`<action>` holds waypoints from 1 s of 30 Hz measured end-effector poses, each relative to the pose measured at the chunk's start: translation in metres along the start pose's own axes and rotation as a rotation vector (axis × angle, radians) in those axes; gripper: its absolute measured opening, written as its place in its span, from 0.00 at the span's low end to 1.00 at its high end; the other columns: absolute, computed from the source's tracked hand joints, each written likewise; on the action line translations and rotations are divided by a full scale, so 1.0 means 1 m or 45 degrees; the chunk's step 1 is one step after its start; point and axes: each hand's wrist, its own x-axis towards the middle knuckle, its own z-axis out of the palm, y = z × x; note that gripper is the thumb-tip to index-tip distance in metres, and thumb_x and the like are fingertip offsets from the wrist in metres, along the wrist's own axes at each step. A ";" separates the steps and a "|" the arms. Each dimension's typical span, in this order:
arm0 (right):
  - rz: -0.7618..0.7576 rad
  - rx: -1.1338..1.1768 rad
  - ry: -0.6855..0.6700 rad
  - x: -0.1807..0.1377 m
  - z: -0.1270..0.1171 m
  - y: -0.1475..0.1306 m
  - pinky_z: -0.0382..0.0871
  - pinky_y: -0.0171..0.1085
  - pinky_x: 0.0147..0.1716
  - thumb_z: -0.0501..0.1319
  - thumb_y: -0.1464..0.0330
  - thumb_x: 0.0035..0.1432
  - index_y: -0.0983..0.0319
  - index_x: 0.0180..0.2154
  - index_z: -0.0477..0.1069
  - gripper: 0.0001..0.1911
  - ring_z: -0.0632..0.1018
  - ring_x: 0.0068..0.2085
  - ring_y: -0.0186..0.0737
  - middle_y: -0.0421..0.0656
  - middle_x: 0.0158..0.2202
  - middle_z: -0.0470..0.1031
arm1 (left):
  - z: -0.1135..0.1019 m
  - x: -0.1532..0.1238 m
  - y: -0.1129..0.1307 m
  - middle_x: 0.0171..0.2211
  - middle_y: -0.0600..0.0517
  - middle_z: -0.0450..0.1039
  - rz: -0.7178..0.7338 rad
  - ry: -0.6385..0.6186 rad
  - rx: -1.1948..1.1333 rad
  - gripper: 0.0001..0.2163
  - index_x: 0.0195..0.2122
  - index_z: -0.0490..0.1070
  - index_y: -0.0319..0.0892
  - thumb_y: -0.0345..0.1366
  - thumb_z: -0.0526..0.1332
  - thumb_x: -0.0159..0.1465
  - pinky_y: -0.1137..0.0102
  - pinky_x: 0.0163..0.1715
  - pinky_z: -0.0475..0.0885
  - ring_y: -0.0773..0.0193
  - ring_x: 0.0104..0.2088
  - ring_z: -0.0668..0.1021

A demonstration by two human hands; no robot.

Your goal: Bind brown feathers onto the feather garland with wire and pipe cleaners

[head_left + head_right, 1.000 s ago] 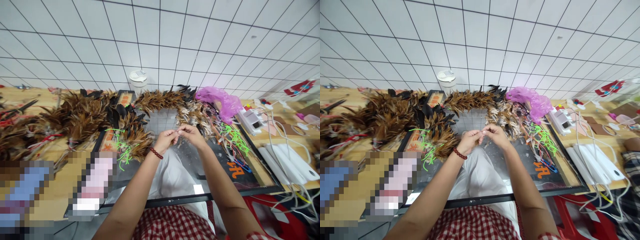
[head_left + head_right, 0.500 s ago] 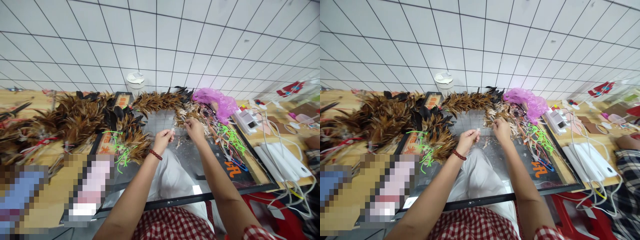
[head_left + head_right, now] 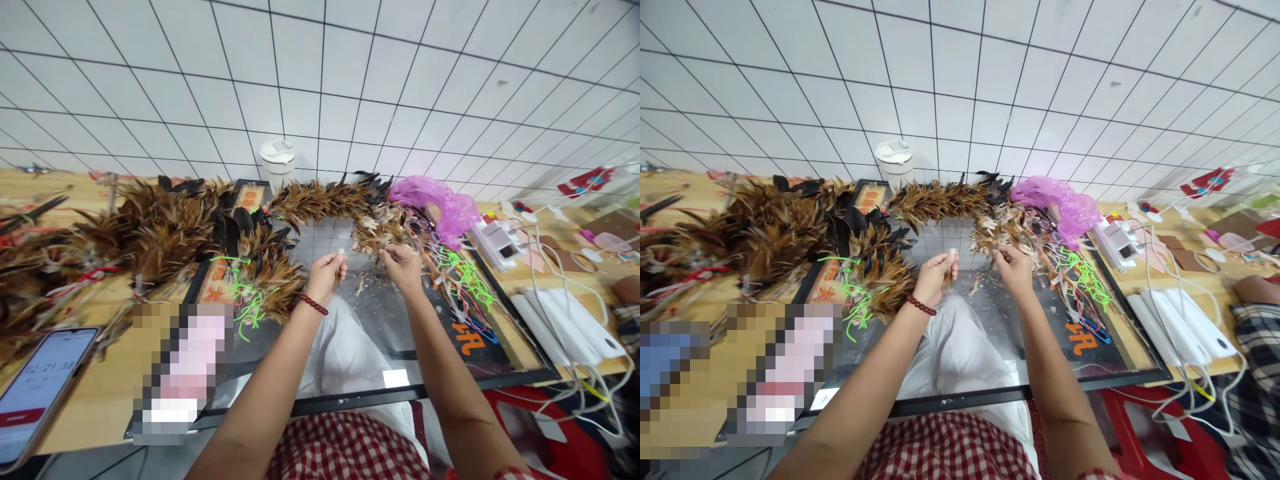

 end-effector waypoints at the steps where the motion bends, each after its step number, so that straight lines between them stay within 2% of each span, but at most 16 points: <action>1: 0.105 0.163 0.025 -0.002 0.003 0.000 0.68 0.36 0.26 0.62 0.59 0.53 0.61 0.32 0.72 0.12 0.74 0.25 0.37 0.41 0.25 0.75 | 0.000 0.000 0.001 0.17 0.56 0.67 -0.006 0.009 -0.011 0.12 0.26 0.72 0.36 0.40 0.69 0.51 0.76 0.19 0.62 0.75 0.17 0.67; 4: 0.282 0.531 0.049 -0.007 0.010 -0.003 0.69 0.35 0.25 0.64 0.58 0.51 0.60 0.35 0.70 0.14 0.76 0.25 0.36 0.42 0.28 0.77 | 0.000 -0.001 0.001 0.18 0.56 0.67 -0.038 0.016 -0.041 0.13 0.27 0.72 0.36 0.40 0.70 0.50 0.76 0.19 0.63 0.75 0.17 0.68; 6: 0.288 0.580 0.045 -0.011 0.014 -0.007 0.70 0.37 0.27 0.66 0.59 0.50 0.61 0.35 0.72 0.14 0.76 0.27 0.37 0.42 0.29 0.77 | 0.002 -0.002 0.000 0.18 0.55 0.68 -0.064 -0.004 -0.037 0.13 0.27 0.73 0.35 0.40 0.71 0.49 0.76 0.19 0.63 0.74 0.17 0.68; 8: 0.169 0.499 0.048 -0.017 0.017 -0.013 0.72 0.40 0.33 0.66 0.59 0.50 0.60 0.33 0.75 0.12 0.77 0.31 0.39 0.43 0.31 0.77 | 0.005 -0.005 -0.002 0.18 0.54 0.69 -0.090 -0.019 -0.019 0.13 0.27 0.73 0.35 0.40 0.71 0.49 0.76 0.19 0.63 0.74 0.18 0.69; 10: -0.030 0.379 0.081 -0.023 0.021 -0.019 0.72 0.43 0.40 0.66 0.61 0.51 0.59 0.33 0.78 0.09 0.76 0.37 0.41 0.44 0.34 0.77 | 0.008 -0.008 -0.004 0.19 0.54 0.70 -0.126 -0.026 -0.019 0.14 0.27 0.73 0.35 0.40 0.71 0.49 0.76 0.19 0.63 0.74 0.18 0.69; 12: -0.189 0.301 0.115 -0.029 0.027 -0.023 0.70 0.43 0.43 0.65 0.62 0.53 0.56 0.34 0.80 0.07 0.75 0.40 0.41 0.43 0.35 0.74 | 0.011 -0.010 -0.008 0.20 0.53 0.71 -0.166 -0.043 -0.058 0.14 0.28 0.73 0.34 0.39 0.72 0.49 0.76 0.21 0.64 0.74 0.19 0.70; 15: -0.299 0.241 0.117 -0.036 0.036 -0.026 0.70 0.41 0.39 0.64 0.63 0.56 0.54 0.37 0.80 0.07 0.73 0.37 0.39 0.42 0.32 0.70 | 0.015 -0.012 -0.013 0.22 0.54 0.72 -0.222 -0.106 -0.177 0.14 0.29 0.73 0.35 0.37 0.72 0.47 0.75 0.23 0.66 0.74 0.20 0.71; 17: -0.356 0.209 0.056 -0.039 0.040 -0.025 0.70 0.40 0.35 0.63 0.63 0.58 0.53 0.39 0.80 0.08 0.72 0.35 0.38 0.42 0.32 0.68 | 0.017 -0.012 -0.016 0.21 0.55 0.71 -0.256 -0.128 -0.278 0.13 0.29 0.73 0.35 0.35 0.73 0.46 0.75 0.23 0.66 0.74 0.20 0.71; 20: -0.460 0.110 -0.073 -0.042 0.041 -0.022 0.71 0.39 0.32 0.59 0.64 0.61 0.54 0.45 0.78 0.12 0.72 0.33 0.37 0.43 0.34 0.68 | 0.018 -0.010 -0.018 0.20 0.56 0.71 -0.279 -0.065 -0.408 0.13 0.29 0.72 0.36 0.31 0.73 0.45 0.76 0.24 0.66 0.74 0.20 0.72; 22: -0.581 -0.029 -0.105 -0.042 0.040 -0.020 0.72 0.40 0.35 0.59 0.65 0.61 0.55 0.48 0.76 0.14 0.74 0.34 0.38 0.44 0.34 0.71 | 0.017 -0.009 -0.017 0.21 0.55 0.72 -0.239 0.005 -0.472 0.11 0.28 0.72 0.36 0.29 0.72 0.45 0.77 0.26 0.67 0.74 0.21 0.73; 25: -0.712 -0.178 -0.036 -0.043 0.039 -0.019 0.72 0.42 0.40 0.60 0.67 0.61 0.57 0.46 0.76 0.13 0.76 0.38 0.40 0.45 0.36 0.76 | 0.014 -0.007 -0.014 0.22 0.55 0.73 -0.156 0.045 -0.489 0.10 0.26 0.72 0.36 0.31 0.72 0.47 0.76 0.26 0.67 0.74 0.22 0.73; 30: -0.698 -0.124 0.083 -0.043 0.039 -0.024 0.74 0.40 0.37 0.57 0.69 0.62 0.58 0.38 0.76 0.09 0.78 0.36 0.38 0.44 0.34 0.78 | 0.012 -0.006 -0.013 0.22 0.54 0.74 -0.074 0.015 -0.372 0.12 0.28 0.75 0.36 0.35 0.73 0.46 0.75 0.25 0.66 0.73 0.21 0.73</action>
